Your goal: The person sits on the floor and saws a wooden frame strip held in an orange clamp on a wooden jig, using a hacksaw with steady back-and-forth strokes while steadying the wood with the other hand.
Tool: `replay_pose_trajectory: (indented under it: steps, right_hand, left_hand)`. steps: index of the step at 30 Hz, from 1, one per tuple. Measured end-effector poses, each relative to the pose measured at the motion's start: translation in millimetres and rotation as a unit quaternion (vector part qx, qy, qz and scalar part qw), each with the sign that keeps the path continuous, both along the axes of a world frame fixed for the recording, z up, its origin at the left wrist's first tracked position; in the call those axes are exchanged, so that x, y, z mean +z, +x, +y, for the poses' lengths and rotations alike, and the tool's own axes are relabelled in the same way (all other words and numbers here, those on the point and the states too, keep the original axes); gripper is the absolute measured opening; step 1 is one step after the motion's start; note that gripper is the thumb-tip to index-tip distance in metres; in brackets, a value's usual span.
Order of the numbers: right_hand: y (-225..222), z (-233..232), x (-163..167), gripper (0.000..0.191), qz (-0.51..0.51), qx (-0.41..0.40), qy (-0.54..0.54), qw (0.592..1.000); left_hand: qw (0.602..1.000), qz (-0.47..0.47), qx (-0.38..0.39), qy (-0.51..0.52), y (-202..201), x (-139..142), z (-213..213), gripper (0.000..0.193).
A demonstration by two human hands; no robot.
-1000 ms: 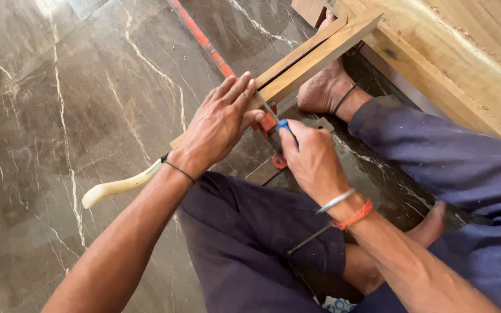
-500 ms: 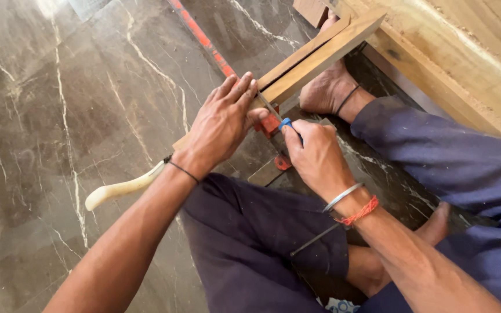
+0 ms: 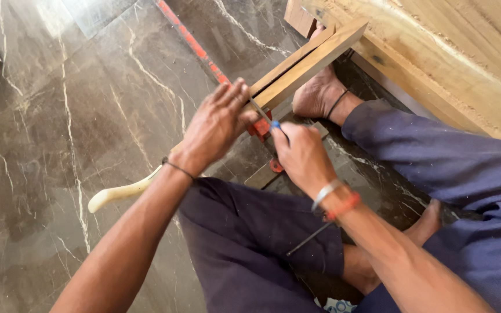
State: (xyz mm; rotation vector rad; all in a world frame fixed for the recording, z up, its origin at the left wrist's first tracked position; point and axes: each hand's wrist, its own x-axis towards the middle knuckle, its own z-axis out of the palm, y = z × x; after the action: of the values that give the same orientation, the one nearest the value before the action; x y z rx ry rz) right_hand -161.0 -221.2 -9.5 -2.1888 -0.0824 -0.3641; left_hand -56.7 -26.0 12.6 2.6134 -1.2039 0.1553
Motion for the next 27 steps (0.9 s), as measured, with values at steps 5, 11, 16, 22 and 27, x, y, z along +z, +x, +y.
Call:
replay_pose_trajectory:
  steps: [5,11,16,22,27]
  right_hand:
    - [55,19,5,0.038,0.002,-0.007,-0.013,1.0]
    - [-10,0,15,0.031,0.063,-0.015,-0.006,0.998]
    - [8,5,-2,0.032,0.014,-0.004,-0.001,1.0]
    - [56,15,8,0.035,0.001,-0.006,0.0,1.0]
    - [28,-3,27,0.037,0.065,-0.007,0.052,0.997]
  left_hand:
    - [0.999,0.04,0.029,-0.011,40,5,8,0.055]
    - [0.999,-0.032,-0.042,-0.01,1,-5,1,0.064]
    - [0.993,-0.101,-0.019,0.058,6,3,1,0.04]
    - [0.999,0.02,0.02,0.026,46,11,5,0.049]
    - [0.997,0.019,0.02,-0.065,29,8,6,0.051]
